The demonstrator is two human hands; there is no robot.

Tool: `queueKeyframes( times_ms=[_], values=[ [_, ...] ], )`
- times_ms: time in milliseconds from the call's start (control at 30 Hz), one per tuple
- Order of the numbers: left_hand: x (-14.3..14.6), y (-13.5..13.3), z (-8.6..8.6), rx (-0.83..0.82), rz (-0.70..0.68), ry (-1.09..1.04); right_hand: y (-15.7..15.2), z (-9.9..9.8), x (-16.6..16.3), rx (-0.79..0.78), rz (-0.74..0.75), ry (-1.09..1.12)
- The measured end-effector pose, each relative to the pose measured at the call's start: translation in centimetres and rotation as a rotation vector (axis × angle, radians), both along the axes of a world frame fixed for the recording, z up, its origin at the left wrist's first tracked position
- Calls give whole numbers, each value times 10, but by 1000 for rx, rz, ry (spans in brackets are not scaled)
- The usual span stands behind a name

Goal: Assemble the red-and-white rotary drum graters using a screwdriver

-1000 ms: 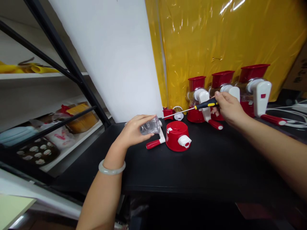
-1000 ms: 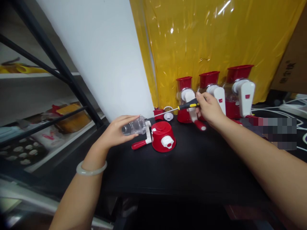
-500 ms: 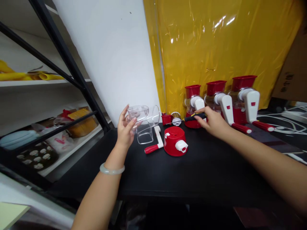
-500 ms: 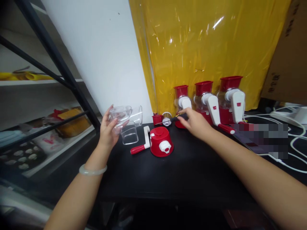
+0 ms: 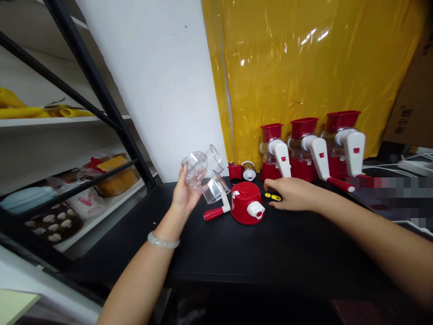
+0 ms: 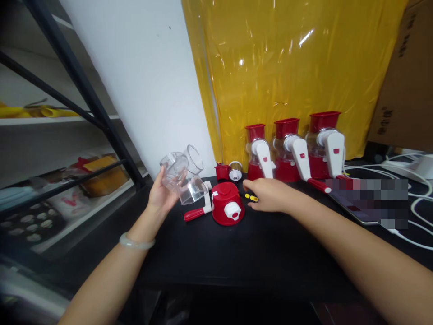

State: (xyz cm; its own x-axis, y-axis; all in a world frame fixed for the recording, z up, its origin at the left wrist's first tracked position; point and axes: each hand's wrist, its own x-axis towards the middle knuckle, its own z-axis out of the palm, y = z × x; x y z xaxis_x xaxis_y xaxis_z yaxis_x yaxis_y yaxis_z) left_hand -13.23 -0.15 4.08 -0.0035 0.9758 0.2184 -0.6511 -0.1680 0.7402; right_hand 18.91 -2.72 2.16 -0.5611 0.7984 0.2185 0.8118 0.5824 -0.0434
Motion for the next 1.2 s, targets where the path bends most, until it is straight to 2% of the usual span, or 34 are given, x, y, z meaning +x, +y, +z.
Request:
queueKeyframes(
  times_ms=[200, 333, 433, 500, 633, 700, 767, 867, 967, 1033, 1100, 1200],
  values=[
    [5, 3, -5, 87, -13, 76, 0, -13, -7, -88, -65, -135],
    [10, 2, -12, 167, 32, 295, -3, -16, -10, -87, -76, -158],
    [18, -2, -18, 257, 49, 443, -6, -9, -9, -85, -94, -106],
    [24, -6, -20, 257, 32, 441, -11, -1, -9, -7, -50, 53],
    [38, -16, -20, 160, -47, 357, -26, 16, -27, 362, 186, 521],
    [43, -20, -20, 133, -76, 331, -34, 22, -45, 470, 338, 622],
    [46, -24, -20, 127, -122, 324, -40, 29, -64, 489, 349, 633],
    [45, -23, -21, 110, -250, 317, -40, 53, -81, 486, 265, 617],
    [37, -16, -26, 135, -296, 374, -27, 97, -75, 405, 243, 635],
    [31, -11, -29, 216, -172, 503, -12, 128, -63, 301, 251, 598],
    [26, -8, -31, 350, -18, 714, 6, 149, -51, 168, 308, 531],
    [23, -9, -33, 557, 48, 1057, 29, 158, -42, 22, 356, 445]
  ],
)
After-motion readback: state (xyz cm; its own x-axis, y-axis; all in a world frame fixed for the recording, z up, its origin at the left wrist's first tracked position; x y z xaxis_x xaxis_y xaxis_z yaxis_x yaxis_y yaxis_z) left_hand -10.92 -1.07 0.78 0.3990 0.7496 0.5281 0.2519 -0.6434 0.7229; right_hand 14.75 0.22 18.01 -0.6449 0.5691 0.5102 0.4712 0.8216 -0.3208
